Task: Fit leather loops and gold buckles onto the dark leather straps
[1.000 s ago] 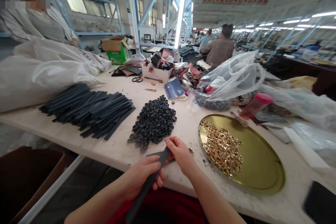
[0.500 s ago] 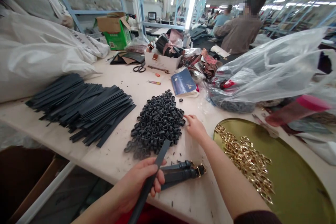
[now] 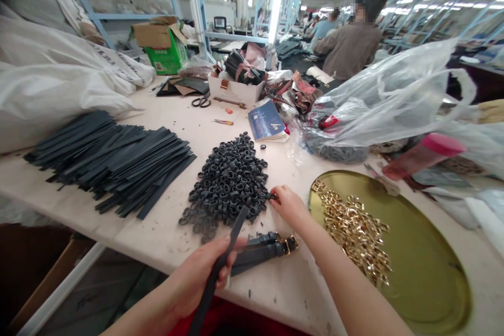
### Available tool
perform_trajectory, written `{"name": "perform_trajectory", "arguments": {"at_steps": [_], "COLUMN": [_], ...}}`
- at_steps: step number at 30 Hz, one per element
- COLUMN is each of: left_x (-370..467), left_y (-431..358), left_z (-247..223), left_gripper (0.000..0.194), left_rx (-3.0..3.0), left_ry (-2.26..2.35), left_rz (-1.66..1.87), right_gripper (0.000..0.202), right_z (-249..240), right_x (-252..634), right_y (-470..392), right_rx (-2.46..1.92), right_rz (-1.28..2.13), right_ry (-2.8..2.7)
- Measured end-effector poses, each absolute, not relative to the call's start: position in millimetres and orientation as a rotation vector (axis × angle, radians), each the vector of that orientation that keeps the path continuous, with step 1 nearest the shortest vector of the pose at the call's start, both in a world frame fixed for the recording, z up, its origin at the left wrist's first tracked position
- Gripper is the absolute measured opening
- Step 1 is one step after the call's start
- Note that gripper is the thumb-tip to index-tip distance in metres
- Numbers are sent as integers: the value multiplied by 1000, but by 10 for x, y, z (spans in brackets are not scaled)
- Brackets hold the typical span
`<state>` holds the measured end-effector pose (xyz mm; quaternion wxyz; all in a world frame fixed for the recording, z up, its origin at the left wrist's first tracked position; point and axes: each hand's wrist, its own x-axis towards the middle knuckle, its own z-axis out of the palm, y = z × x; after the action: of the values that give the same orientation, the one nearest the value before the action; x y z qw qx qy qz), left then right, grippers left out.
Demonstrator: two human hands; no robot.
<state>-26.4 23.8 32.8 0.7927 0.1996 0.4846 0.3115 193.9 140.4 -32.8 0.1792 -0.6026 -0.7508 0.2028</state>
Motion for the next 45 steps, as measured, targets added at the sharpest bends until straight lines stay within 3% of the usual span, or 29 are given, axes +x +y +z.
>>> {"name": "perform_trajectory", "arguments": {"at_steps": [4, 8, 11, 15, 21, 30, 39, 45], "left_x": [-274, -259, -226, -198, -248, -226, -371, -361], "left_y": [157, 56, -13, -112, -278, -391, -337, -251], "left_z": [348, 412, 475, 532, 552, 403, 483, 548], "left_gripper": [16, 20, 24, 25, 25, 21, 25, 27], "left_rx": [501, 503, 534, 563, 563, 834, 1559, 1489], "left_ry": [1037, 979, 937, 895, 861, 1021, 1208, 1238], "left_rz": [627, 635, 620, 586, 563, 527, 435, 324], "right_gripper": [13, 21, 35, 33, 23, 19, 25, 24], "right_z": [-308, -163, 22, 217, 236, 193, 90, 98], "right_x": [1948, 1932, 1840, 1644, 1471, 1335, 1336, 1354], "right_y": [1382, 1096, 741, 296, -15, -167, -307, -360], "right_rx": [-1723, -1675, -1572, -1277, -1062, -1007, -1174, -1217], "right_rz": [575, 676, 995, 1565, 1769, 1637, 1284, 1125], "right_ry": [-2016, -1895, -1686, -1036, -674, -594, -1136, -1374]}}
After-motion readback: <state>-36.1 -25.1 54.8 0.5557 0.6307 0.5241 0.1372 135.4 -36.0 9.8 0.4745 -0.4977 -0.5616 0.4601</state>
